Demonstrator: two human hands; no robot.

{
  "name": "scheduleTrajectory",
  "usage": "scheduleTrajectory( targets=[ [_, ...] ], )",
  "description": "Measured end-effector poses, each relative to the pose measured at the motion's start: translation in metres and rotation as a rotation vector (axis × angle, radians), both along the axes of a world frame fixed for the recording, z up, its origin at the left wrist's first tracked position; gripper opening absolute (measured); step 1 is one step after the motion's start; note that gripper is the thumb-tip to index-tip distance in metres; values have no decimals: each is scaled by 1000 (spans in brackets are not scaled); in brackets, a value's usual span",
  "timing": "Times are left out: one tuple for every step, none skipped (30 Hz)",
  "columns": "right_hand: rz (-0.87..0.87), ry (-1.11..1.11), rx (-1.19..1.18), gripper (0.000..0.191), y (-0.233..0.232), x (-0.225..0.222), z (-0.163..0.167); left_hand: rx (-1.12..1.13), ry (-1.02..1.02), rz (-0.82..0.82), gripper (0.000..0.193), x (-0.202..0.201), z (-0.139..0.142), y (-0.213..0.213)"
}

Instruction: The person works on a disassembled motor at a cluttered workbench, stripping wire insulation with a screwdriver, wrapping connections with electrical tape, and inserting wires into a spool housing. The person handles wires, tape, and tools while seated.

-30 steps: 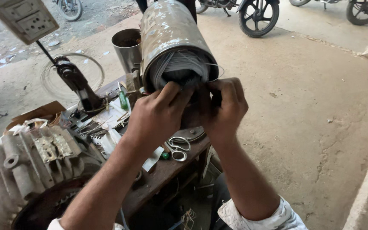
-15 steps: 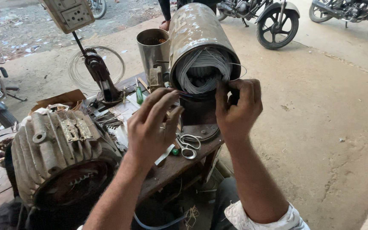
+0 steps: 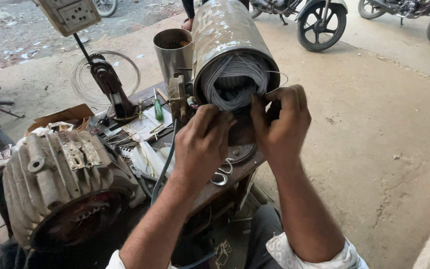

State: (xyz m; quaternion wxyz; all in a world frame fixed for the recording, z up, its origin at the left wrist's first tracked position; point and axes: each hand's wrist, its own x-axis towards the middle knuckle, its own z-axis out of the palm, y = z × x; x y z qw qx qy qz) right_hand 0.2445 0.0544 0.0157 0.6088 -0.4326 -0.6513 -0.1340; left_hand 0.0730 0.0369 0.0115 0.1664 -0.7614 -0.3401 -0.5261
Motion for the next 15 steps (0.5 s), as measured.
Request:
scheduleTrajectory(
  targets=[
    [4,-4,-24,28,-2,2,1,5,17,-6,17,0,0,0],
    [10,-9,-52,28,-3,3,3,-7,27,-5,17,0,0,-1],
    [15,-21,-58,28,-4,4,4,-16,36,0,17,0,0,-1],
    [20,-31,-63,28,-4,5,5,-23,48,4,17,0,0,-1],
    [24,-42,-71,28,-5,6,6,-37,57,7,18,-1,1,-1],
    [20,-38,-88,27,-5,7,6,-51,65,13,18,0,1,-1],
    [16,-33,-101,27,-5,7,6,-62,75,19,19,-1,1,-1],
    [10,-28,-115,26,-4,7,6,-61,80,17,19,-1,1,-1],
    [20,-33,-93,27,-4,6,5,-62,85,13,20,-1,1,0],
    [30,-39,-71,28,-3,6,4,-62,90,10,20,-1,1,0],
    [40,-43,-47,28,-3,6,4,-49,96,18,20,-1,1,1],
    [39,-33,-53,28,-3,5,2,-37,101,26,20,0,1,2],
    [41,-23,-60,27,-2,4,1,-27,106,36,19,0,2,2],
    [42,-12,-65,26,-2,4,0,-15,116,48,16,0,2,3],
    [40,-23,-57,26,-2,4,0,-1,125,58,12,1,3,4]
  ],
)
